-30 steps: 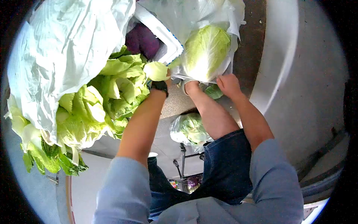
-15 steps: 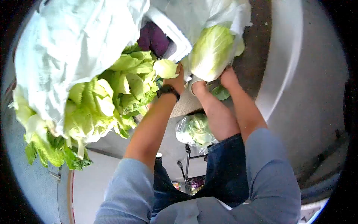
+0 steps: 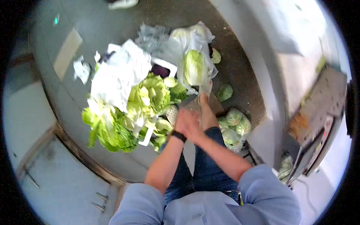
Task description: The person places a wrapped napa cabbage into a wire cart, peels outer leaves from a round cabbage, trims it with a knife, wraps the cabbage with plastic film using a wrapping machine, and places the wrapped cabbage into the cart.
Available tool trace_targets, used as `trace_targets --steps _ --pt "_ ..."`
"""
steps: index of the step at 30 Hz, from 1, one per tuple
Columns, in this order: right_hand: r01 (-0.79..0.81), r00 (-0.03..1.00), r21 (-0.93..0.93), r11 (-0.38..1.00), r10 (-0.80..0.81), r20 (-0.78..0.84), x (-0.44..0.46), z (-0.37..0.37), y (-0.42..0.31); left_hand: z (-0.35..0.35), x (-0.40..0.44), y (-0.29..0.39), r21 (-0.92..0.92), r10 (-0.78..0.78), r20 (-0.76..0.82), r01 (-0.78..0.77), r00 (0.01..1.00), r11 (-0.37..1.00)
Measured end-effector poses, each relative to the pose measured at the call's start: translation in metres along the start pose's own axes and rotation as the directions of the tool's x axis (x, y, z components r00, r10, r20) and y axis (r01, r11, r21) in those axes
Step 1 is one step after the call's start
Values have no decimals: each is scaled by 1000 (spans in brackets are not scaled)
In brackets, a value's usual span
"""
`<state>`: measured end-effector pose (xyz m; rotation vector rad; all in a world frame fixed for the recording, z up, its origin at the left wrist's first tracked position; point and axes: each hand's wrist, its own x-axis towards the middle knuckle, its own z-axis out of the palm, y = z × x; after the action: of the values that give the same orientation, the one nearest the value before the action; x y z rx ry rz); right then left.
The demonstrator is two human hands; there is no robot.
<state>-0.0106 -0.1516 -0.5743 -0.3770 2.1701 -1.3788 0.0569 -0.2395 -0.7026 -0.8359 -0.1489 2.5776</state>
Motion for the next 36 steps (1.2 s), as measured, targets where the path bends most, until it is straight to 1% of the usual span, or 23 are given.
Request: trace_targets --steps 1,2,3,4,5,6,7,8,9,11,14,16,17,20,23,25,27,28,30,31,33,34,36 --pt "223 974 -132 966 -224 1 -21 -1 -31 123 -38 -8 158 52 -267 -9 962 987" --pt "201 979 -167 965 -202 11 -40 -1 -32 124 -59 -12 373 22 -149 36 989 927" --pt "163 987 -206 965 -162 22 -59 -4 -20 137 -79 -19 262 50 -282 27 958 965" --pt "98 995 -247 964 -97 17 -80 -7 -14 161 -106 -16 142 -57 -218 89 974 986" --pt "-271 956 -163 949 285 68 -93 -19 -19 165 -124 -14 200 -109 -243 160 964 967" --pt "-606 775 -78 791 610 167 -98 -41 -26 184 -142 -16 374 -152 -247 238 957 896" --pt "-727 641 -113 678 728 243 -119 -47 -4 193 -154 -20 532 -159 -314 312 936 787" --pt "-817 483 -175 549 819 310 -140 -54 17 183 -159 -19 606 -229 -290 364 929 707" --pt "-751 470 -342 565 821 324 -168 -49 68 174 -160 -17 542 -278 -362 443 890 714" --pt "-663 705 -201 721 692 158 -242 -53 100 160 -157 -31 611 -187 -559 554 808 565" --pt "-888 453 86 451 891 -2 -307 -73 111 100 -132 -46 753 -41 -623 613 781 240" --pt "-824 553 79 561 826 -107 -370 -47 162 108 -109 -101 817 57 -575 567 816 109" --pt "-825 547 80 559 827 -130 -389 -43 171 106 -97 -129 837 76 -546 545 834 38" --pt "-839 493 131 528 839 -229 -439 -29 201 74 -71 -201 919 -118 -380 360 917 -160" --pt "-830 408 237 504 840 -359 -465 -13 240 47 -88 -282 876 -227 -324 201 919 -438" --pt "-802 365 310 511 829 -423 -476 -15 266 22 -109 -326 830 -334 -368 144 868 -539" --pt "-760 334 389 521 826 -454 -485 -18 298 -33 -119 -346 815 -333 -484 278 809 -509" --pt "-742 318 422 522 827 -464 -487 -20 318 -72 -107 -342 748 -374 -563 263 737 -609" --pt "-694 250 409 593 731 -635 -488 -10 374 -110 -76 -367 702 -374 -636 306 675 -643" --pt "-706 216 427 565 747 -629 -488 -18 391 -131 -56 -379 684 -372 -667 331 645 -651" --pt "-737 188 406 541 740 -646 -486 -37 435 -209 -4 -368 775 -509 -543 165 668 -610" --pt "-754 188 372 541 720 -668 -481 -43 461 -222 22 -376 627 -577 -467 -209 670 -750" --pt "-711 158 420 564 710 -686 -470 -60 509 -256 76 -384 305 -638 -360 -560 681 -770"
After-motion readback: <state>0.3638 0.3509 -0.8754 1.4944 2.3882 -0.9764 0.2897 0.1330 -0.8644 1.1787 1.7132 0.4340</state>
